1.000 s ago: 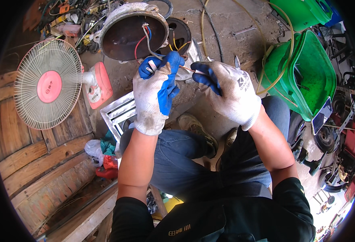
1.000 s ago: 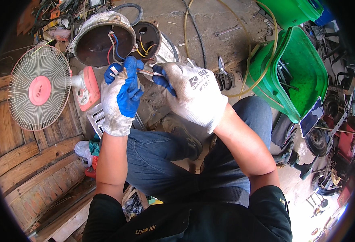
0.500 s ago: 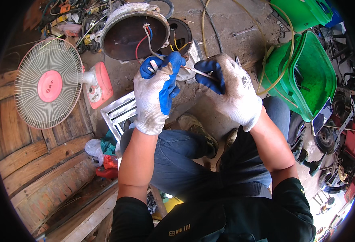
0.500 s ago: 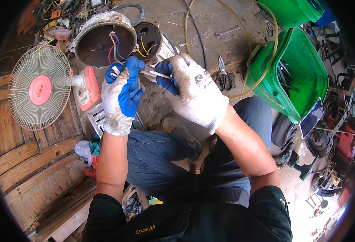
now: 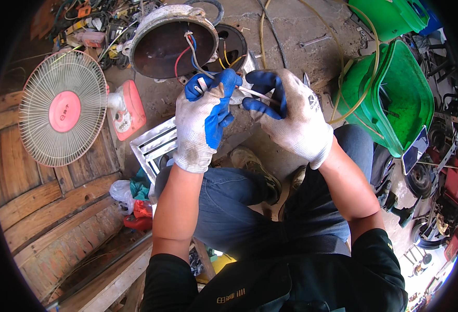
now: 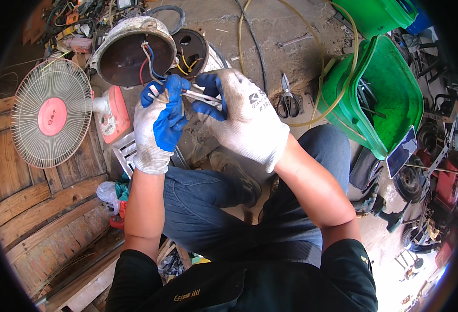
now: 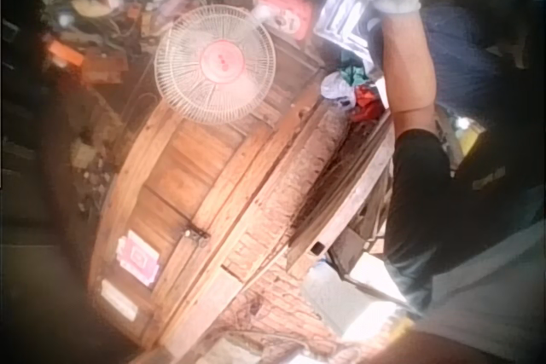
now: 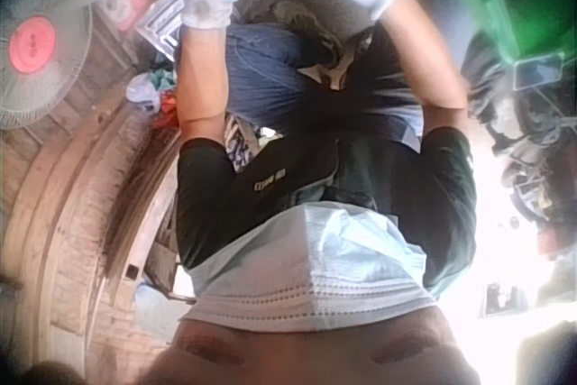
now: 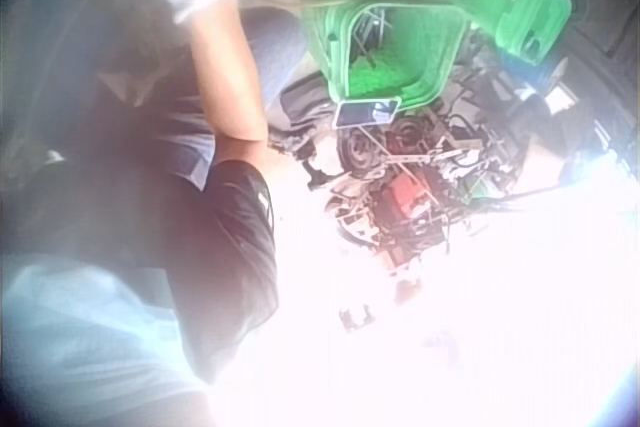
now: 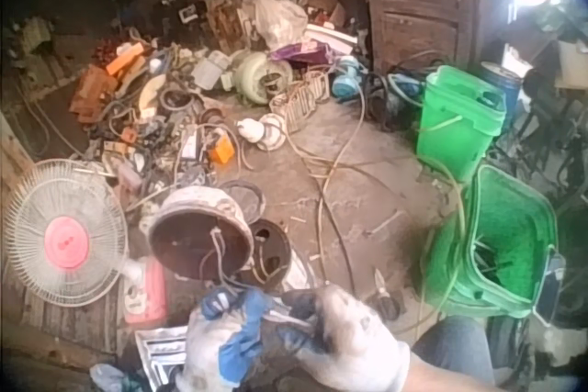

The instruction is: The person sits on the floor in a cluttered workshop and uses pliers to strip the insulation from a white electrical cable. They then twist the exposed copper strands together and connect them to other wires inside a metal container.

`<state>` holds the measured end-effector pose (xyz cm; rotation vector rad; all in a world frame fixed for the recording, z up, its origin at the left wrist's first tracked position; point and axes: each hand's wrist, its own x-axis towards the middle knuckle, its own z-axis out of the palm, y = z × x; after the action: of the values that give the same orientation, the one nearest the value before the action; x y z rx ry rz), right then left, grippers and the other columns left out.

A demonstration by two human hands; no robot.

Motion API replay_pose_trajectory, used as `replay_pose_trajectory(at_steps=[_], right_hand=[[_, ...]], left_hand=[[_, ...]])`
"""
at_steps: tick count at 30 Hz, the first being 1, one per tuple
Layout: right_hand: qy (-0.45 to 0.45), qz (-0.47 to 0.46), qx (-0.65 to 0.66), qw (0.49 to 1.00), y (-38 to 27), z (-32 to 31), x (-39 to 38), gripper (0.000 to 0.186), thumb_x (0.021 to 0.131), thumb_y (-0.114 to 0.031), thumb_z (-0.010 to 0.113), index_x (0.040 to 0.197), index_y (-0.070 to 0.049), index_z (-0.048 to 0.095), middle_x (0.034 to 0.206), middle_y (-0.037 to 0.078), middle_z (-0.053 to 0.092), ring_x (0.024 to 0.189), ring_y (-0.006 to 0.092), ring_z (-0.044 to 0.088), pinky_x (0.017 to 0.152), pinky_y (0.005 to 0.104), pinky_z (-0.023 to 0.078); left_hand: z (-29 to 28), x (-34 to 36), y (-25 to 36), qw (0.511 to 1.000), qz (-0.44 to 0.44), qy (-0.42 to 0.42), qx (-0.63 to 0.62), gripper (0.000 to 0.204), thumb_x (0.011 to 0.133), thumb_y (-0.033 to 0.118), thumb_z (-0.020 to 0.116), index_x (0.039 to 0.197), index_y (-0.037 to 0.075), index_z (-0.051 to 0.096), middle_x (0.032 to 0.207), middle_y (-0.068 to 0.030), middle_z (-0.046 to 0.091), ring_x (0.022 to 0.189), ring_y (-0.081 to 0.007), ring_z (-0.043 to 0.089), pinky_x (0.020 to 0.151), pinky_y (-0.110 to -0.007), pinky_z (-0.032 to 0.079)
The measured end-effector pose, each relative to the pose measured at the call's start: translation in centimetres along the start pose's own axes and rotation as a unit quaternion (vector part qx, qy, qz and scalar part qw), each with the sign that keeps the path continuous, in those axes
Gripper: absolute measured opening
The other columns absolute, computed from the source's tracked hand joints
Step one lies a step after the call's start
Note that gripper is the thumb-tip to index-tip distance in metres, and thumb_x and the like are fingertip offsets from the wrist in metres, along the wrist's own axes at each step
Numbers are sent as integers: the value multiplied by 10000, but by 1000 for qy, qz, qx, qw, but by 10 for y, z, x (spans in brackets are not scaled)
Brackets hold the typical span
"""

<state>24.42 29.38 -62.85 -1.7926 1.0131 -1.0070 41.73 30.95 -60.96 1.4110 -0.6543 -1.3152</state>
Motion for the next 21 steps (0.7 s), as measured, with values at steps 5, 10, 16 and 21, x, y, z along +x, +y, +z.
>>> replay_pose_trajectory(at_steps=[5,10,16,21], right_hand=[[-3,18,-49,999,-1,-3,2,300,797,-91,729,1057,2,613,914,207,594,871,398,623,752,433,502],[7,-4,-63,998,-5,-2,3,224,795,-85,728,990,-5,650,881,185,613,799,353,631,696,409,497],[12,-2,-34,999,-6,5,2,137,851,-93,714,945,1,679,750,116,609,609,194,572,563,325,451],[-60,124,51,989,-3,5,4,142,963,-146,634,938,-16,684,641,-11,528,573,60,462,509,262,398]], left_hand=[[-7,2,5,998,30,33,44,282,976,304,661,1026,27,691,625,89,411,478,-20,333,436,-203,250],[-22,1,4,999,20,-20,27,219,978,230,657,1096,48,687,689,65,539,503,-28,457,455,-177,358],[-18,0,-5,999,-5,-32,-6,176,914,127,721,1077,63,706,957,-19,727,720,-36,638,546,-169,474],[-32,9,-3,970,34,-234,-62,297,949,217,683,1179,29,671,981,-22,718,772,-40,640,571,-170,478]])
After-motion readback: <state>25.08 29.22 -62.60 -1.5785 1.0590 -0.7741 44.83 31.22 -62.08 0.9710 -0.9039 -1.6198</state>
